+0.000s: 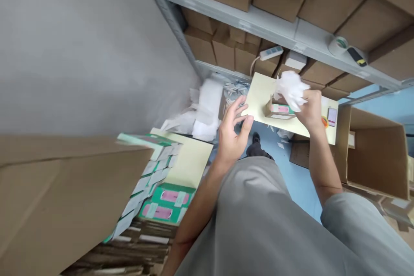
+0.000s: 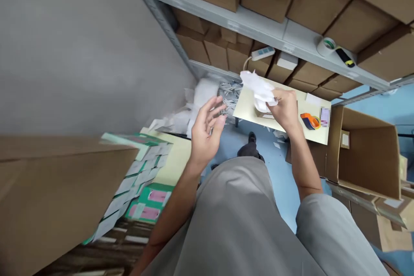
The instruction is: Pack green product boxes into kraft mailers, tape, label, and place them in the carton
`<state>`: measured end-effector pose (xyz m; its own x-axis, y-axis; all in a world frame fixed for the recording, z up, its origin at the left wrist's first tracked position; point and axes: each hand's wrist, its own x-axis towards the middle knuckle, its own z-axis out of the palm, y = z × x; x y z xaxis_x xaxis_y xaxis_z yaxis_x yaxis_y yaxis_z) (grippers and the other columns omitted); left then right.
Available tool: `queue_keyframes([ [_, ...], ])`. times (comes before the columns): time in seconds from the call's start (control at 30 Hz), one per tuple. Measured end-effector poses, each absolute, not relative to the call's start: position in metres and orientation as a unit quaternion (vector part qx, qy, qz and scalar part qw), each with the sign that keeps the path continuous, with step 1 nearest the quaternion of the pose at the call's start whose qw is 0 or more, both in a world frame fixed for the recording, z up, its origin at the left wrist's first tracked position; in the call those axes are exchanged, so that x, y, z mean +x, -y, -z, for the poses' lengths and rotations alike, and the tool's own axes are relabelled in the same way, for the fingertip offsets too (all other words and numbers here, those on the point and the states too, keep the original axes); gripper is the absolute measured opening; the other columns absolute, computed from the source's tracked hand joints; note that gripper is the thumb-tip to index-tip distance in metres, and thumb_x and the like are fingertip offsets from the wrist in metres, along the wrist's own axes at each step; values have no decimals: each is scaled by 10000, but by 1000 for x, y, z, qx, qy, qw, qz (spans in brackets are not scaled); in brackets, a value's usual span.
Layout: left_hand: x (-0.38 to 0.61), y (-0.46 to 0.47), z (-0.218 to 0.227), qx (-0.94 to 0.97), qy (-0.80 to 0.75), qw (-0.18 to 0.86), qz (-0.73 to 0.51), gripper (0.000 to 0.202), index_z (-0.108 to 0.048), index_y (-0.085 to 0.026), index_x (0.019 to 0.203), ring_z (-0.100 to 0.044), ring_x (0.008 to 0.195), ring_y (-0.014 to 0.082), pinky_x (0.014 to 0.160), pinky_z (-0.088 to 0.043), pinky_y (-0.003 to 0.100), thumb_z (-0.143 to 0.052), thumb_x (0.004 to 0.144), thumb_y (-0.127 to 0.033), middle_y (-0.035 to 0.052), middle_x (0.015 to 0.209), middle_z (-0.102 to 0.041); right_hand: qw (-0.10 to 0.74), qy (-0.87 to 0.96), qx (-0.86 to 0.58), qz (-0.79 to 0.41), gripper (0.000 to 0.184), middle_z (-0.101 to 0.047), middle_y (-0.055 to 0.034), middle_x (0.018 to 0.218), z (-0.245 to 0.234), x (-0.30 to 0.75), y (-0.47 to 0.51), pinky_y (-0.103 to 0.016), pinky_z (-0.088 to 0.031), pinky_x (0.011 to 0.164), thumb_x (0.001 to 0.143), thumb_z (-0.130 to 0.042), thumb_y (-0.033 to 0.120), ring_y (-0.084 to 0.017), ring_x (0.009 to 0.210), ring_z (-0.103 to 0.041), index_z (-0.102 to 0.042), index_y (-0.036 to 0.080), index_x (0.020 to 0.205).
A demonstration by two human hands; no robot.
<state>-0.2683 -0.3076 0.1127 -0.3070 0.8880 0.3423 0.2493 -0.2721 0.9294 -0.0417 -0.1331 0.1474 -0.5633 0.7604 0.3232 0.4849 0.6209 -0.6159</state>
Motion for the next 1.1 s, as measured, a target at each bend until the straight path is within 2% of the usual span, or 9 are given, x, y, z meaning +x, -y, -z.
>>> queue_keyframes([
  [0.1,-219,236,-65,511,-543,335,-576,607,-441,-330,1737,-721,1455,306,1136,-674,437,-470,1196,-604,170,1691,-619,193,851,-452,-184,251,-845,-57,899,-102,13,92,-317,-618,832,997,-629,113,-268,910,-822,-853,197,918],
  [0.23,-160,154,-10,533,-574,375,-496,653,-397,-321,1779,-709,1459,299,1126,-669,412,-491,1189,-584,179,1712,-580,-72,813,-553,-166,372,-879,-187,1148,-43,49,49,-394,-611,959,1002,-580,41,-356,1095,-837,-883,191,1157],
  [0.37,-125,101,37,603,-638,356,-320,574,-588,-260,1672,-678,1478,340,1161,-649,437,-651,1120,-406,177,1718,-547,-231,770,-566,-184,466,-814,-302,1295,8,58,19,-444,-598,1057,1069,-447,15,-391,1262,-797,-810,88,1352],
  [0.47,-119,78,56,630,-683,332,-163,460,-721,-221,1525,-700,1432,370,1218,-600,489,-663,1069,-235,186,1589,-652,-245,766,-545,-238,547,-737,-297,1468,31,63,6,-433,-577,1134,1070,-443,1,-364,1359,-753,-650,61,1573],
  [0.63,-122,60,60,631,-714,299,-51,477,-676,-181,1569,-746,1330,388,1177,-599,514,-568,1110,-255,209,1519,-696,-214,761,-552,-266,722,-557,-291,1694,44,71,1,-446,-555,1201,1077,-499,71,-364,1424,-706,-367,102,1786],
  [0.77,-118,48,68,653,-686,320,-12,609,-576,-209,1690,-705,1411,399,1210,-581,516,-632,1088,-289,202,1698,-570,-241,743,-558,-279,607,-647,-287,1581,48,65,2,-432,-566,1176,1081,-457,41,-348,1382,-727,-502,77,1685],
  [0.9,-117,42,85,661,-663,351,14,483,-725,-202,1530,-714,1386,410,1220,-573,531,-672,1053,-251,211,1590,-644,-193,765,-526,-317,525,-666,-219,1595,50,66,1,-447,-568,1187,1100,-597,150,-365,1403,-714,-595,175,1624],
  [1.0,-116,41,97,652,-674,345,-42,458,-764,-230,1474,-725,1348,409,1196,-589,543,-695,1022,-215,197,1520,-682,-183,740,-579,-289,480,-668,-272,1560,54,70,2,-476,-579,1167,1119,-577,157,-378,1328,-757,-612,122,1596],
  [1.1,-111,40,101,661,-661,349,-66,400,-814,-232,1375,-704,1351,423,1207,-580,581,-702,994,-187,191,1465,-715,-185,746,-554,-320,443,-705,-248,1521,58,75,3,-466,-573,1180,1093,-615,152,-370,1345,-746,-668,123,1532],
])
